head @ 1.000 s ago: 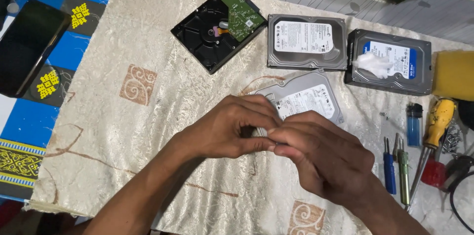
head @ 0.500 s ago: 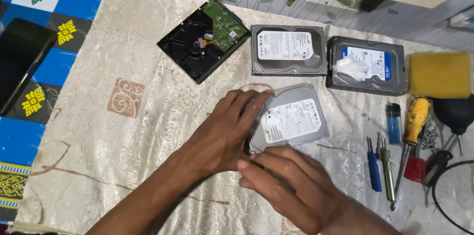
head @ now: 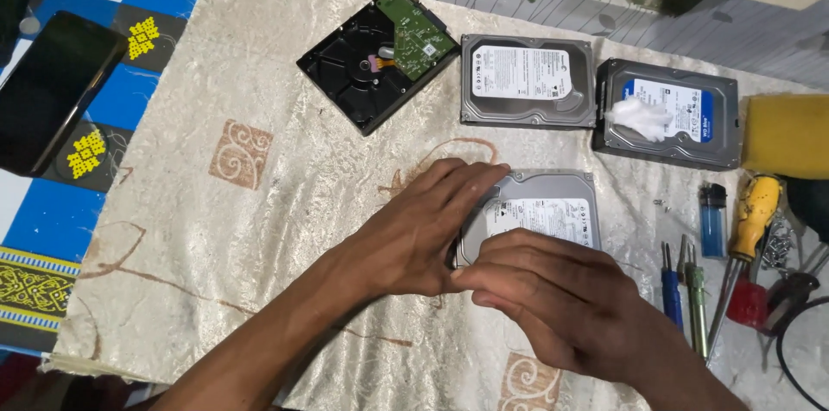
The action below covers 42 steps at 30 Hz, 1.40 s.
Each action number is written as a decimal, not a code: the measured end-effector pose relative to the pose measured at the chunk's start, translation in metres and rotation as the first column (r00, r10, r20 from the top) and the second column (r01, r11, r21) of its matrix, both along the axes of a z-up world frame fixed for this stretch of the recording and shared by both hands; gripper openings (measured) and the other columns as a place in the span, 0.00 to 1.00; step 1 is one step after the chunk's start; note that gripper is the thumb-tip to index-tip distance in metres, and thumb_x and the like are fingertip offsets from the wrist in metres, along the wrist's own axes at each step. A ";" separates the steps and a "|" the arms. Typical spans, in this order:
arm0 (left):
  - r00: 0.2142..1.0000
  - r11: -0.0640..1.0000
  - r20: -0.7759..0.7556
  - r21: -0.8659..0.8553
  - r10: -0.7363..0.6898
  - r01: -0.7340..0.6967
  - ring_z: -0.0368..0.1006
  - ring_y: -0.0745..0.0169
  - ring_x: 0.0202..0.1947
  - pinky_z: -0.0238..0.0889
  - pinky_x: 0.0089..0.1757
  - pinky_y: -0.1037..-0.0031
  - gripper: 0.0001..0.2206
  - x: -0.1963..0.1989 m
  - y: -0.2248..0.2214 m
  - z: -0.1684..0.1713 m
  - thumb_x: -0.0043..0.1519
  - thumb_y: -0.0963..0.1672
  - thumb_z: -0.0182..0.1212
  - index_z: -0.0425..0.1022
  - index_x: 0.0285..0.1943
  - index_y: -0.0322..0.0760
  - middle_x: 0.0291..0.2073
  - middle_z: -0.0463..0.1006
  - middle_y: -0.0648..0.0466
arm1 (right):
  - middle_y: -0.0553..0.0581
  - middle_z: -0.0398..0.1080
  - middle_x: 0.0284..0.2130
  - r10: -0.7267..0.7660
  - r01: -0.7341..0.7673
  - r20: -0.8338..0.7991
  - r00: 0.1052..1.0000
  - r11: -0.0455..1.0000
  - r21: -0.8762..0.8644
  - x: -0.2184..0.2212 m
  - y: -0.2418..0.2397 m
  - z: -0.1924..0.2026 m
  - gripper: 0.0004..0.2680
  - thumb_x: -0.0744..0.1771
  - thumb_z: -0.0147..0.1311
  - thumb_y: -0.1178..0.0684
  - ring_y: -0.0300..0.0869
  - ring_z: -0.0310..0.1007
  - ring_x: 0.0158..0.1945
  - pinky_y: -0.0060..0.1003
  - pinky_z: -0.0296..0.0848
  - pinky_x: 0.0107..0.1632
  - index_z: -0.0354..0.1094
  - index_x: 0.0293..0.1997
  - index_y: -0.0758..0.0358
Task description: Unscrewing the casing of a hard drive using a small screwdriver.
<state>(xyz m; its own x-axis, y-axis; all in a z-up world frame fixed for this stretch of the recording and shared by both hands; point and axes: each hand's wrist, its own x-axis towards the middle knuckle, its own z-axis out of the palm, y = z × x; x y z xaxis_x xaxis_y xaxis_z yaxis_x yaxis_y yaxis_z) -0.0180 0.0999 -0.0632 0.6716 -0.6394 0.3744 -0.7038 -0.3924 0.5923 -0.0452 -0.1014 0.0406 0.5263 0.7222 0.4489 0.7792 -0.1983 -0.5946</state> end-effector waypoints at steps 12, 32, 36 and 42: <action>0.995 0.999 -0.101 0.050 0.014 -0.009 0.57 0.31 0.66 0.57 0.60 0.49 0.46 -0.001 0.001 0.005 0.54 0.53 0.71 0.47 0.75 0.30 0.68 0.62 0.33 | 0.57 0.72 0.42 -0.150 0.278 -0.550 0.822 0.948 0.157 -0.025 0.022 -0.033 0.10 0.72 0.39 0.51 0.39 0.76 0.43 0.31 0.78 0.47 0.67 0.49 0.66; 0.996 0.997 -0.056 0.036 -0.072 0.074 0.52 0.37 0.71 0.45 0.67 0.51 0.44 0.002 0.002 -0.009 0.56 0.54 0.68 0.49 0.75 0.30 0.71 0.59 0.37 | 0.47 0.52 0.20 0.452 -0.171 -0.748 0.486 0.889 0.425 0.017 0.035 -0.043 0.12 0.73 0.40 0.49 0.34 0.46 0.21 0.29 0.48 0.26 0.53 0.29 0.58; 0.958 0.973 -0.284 0.206 -0.041 0.102 0.40 0.40 0.77 0.26 0.70 0.52 0.44 0.004 -0.004 0.010 0.54 0.51 0.72 0.50 0.75 0.31 0.76 0.48 0.36 | 0.51 0.60 0.26 0.152 0.088 -0.671 0.725 0.947 0.309 0.001 0.043 -0.034 0.09 0.72 0.42 0.47 0.38 0.59 0.28 0.31 0.61 0.32 0.54 0.36 0.59; 0.997 0.997 -0.071 0.082 -0.006 0.012 0.55 0.31 0.68 0.56 0.62 0.49 0.53 -0.001 0.003 0.000 0.46 0.53 0.82 0.50 0.75 0.29 0.71 0.59 0.34 | 0.56 0.75 0.30 -0.178 0.185 -0.084 0.981 0.978 0.092 -0.010 0.027 0.005 0.08 0.62 0.65 0.53 0.40 0.73 0.28 0.29 0.72 0.32 0.72 0.39 0.66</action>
<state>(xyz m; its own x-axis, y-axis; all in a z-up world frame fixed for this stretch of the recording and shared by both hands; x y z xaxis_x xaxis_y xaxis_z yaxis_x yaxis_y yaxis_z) -0.0189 0.1027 -0.0631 0.6885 -0.6722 0.2721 -0.6650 -0.4355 0.6067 -0.0552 -0.0747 0.0460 0.6793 0.5656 0.4675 0.6881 -0.2695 -0.6737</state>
